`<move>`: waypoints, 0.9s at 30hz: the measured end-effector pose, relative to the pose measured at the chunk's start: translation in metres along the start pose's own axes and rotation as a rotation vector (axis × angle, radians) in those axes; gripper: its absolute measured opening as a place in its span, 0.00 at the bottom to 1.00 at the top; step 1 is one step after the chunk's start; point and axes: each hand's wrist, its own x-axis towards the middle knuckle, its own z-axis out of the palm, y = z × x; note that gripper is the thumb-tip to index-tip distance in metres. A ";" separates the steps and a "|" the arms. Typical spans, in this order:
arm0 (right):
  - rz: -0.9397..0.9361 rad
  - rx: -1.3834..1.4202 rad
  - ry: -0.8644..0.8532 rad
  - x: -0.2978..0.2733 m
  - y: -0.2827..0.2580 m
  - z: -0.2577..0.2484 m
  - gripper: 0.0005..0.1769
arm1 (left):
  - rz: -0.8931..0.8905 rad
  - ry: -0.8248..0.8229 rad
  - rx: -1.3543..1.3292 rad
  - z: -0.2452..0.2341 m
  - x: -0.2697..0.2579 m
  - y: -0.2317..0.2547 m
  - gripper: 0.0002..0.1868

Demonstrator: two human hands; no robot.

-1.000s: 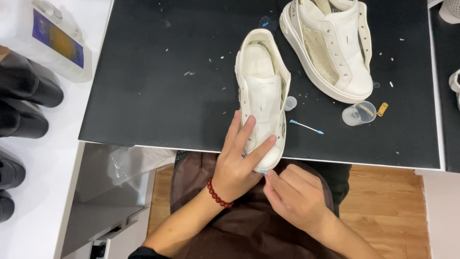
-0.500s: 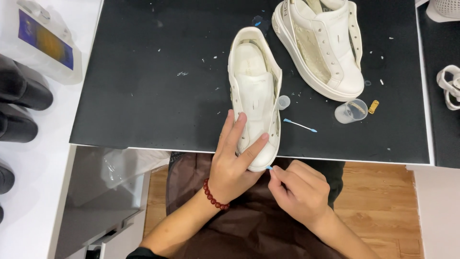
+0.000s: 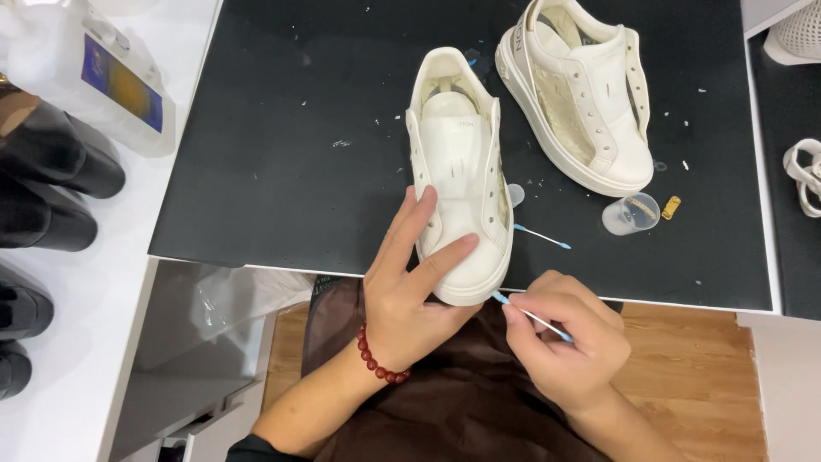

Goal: The person cleans a white sneaker using a cotton swab to apply a cleaning solution to the sole and upper parts. They then wipe the shoe with a cloth and continue to clean the shoe with the cotton swab.

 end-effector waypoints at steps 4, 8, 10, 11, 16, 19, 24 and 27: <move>-0.054 0.000 0.023 0.002 0.000 -0.002 0.10 | 0.000 -0.005 -0.006 0.000 0.008 0.009 0.29; -0.077 -0.014 0.037 0.012 -0.003 -0.006 0.10 | 0.029 -0.008 0.009 0.003 0.013 0.013 0.29; -0.078 -0.040 0.019 0.018 -0.005 -0.006 0.10 | 0.042 -0.018 0.013 0.005 0.014 0.014 0.29; -0.101 -0.065 -0.010 0.019 -0.005 -0.005 0.10 | 0.045 -0.017 0.022 0.006 0.014 0.015 0.29; -0.169 -0.153 -0.019 0.023 -0.008 -0.007 0.11 | 0.040 -0.012 0.025 0.008 0.015 0.017 0.28; -0.124 -0.115 -0.032 0.026 -0.006 -0.010 0.11 | 0.039 -0.019 0.057 0.009 0.018 0.019 0.28; -0.190 -0.158 0.003 0.024 -0.006 -0.008 0.12 | 0.046 -0.037 0.053 0.008 0.019 0.020 0.28; -0.172 -0.140 0.034 0.020 -0.004 -0.005 0.12 | 0.048 -0.013 0.056 0.011 0.017 0.019 0.26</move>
